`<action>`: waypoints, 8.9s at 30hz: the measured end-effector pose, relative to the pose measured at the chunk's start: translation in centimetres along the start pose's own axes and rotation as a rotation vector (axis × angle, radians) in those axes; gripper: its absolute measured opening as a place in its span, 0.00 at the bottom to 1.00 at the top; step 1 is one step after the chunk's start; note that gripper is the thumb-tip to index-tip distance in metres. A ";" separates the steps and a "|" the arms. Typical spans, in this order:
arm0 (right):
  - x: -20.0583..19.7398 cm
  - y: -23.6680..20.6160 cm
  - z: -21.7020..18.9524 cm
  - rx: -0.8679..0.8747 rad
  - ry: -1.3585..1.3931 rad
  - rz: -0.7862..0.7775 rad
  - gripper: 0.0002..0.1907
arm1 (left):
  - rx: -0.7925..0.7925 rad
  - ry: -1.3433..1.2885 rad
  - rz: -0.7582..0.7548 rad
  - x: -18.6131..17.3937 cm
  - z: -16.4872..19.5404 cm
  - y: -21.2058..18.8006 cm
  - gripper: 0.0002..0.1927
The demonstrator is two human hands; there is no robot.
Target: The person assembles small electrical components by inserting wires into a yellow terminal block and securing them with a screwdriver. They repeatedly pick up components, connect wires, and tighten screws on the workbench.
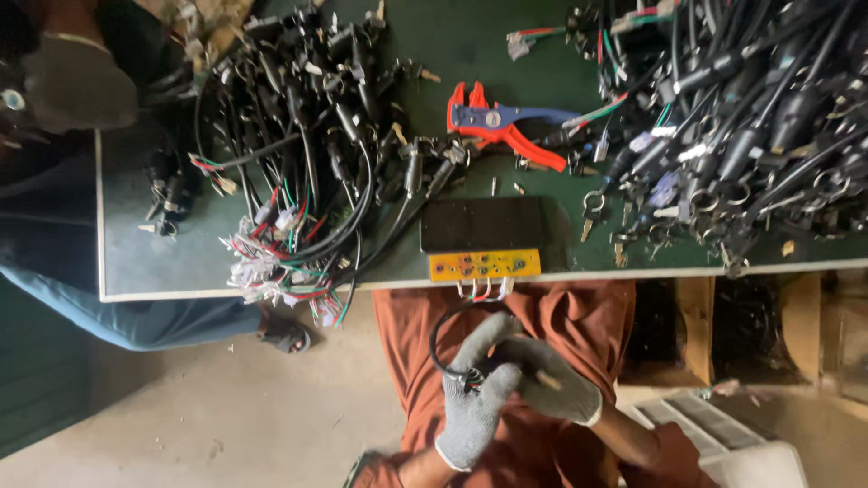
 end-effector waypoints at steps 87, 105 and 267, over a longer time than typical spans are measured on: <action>-18.0 29.8 -20.9 -0.352 0.680 0.398 0.36 | -0.002 0.187 -0.313 1.1 -2.1 1.6 0.08; -17.3 29.6 -21.4 -0.382 0.610 0.416 0.34 | -0.004 0.188 -0.323 0.9 -2.4 1.6 0.09; 0.5 0.7 -7.2 -0.134 -0.081 -0.069 0.18 | 0.378 0.248 -0.188 1.4 4.7 2.5 0.21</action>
Point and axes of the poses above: each hand's wrist, its own y-axis towards the middle knuckle, its own x-axis out of the palm, z = x × y, the point moved 2 cm from there along y, towards the middle knuckle, and after that the axes turned 1 degree about x, right-handed, at the moved point
